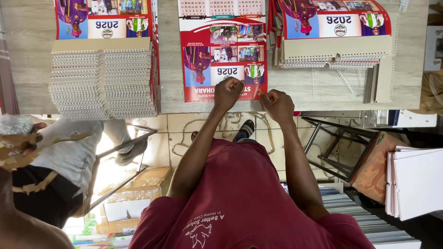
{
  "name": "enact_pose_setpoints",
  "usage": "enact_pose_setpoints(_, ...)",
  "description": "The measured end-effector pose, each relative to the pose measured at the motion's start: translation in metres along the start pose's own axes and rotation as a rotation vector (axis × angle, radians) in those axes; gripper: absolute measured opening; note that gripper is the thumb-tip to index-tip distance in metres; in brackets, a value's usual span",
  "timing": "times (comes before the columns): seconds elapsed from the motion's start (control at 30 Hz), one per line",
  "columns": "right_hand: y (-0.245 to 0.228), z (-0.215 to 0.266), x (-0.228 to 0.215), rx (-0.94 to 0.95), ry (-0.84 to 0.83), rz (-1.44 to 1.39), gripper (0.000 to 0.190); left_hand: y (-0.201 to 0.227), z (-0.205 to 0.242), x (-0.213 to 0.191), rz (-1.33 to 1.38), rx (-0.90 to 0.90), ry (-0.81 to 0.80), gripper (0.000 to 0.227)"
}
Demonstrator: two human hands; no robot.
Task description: The person assembles wall calendars by inserting metal spiral rings into the punched holes of the calendar pages. They repeatedly pick up rings, thread them through the holes, and secure them to bind the pages together.
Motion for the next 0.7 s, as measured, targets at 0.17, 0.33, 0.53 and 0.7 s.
enact_pose_setpoints(0.17,-0.034,0.003,0.032,-0.267,0.114,0.087,0.018,0.02,-0.014,0.008,0.102,0.041,-0.04,0.02)
enact_pose_setpoints(0.33,-0.065,0.026,0.024,-0.638,0.392,0.235,0.018,0.044,-0.033,0.011,0.244,0.074,-0.102,0.049)
enact_pose_setpoints(0.53,-0.05,0.026,0.028,-0.71,0.4,0.037,0.023,0.028,-0.053,0.015,0.278,0.032,-0.188,0.053)
enact_pose_setpoints(0.7,-0.035,0.02,0.043,-0.772,0.428,-0.017,0.03,0.034,-0.049,0.014,0.402,0.02,-0.216,0.051)
Point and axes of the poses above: each hand's wrist, its own z-axis away from the middle knuckle, its own x-axis out of the palm, y = z × x, the point moved 6 cm from there along -z, towards the middle knuckle, and after that the axes turned 9 degrees about z, right-handed, at the moved point
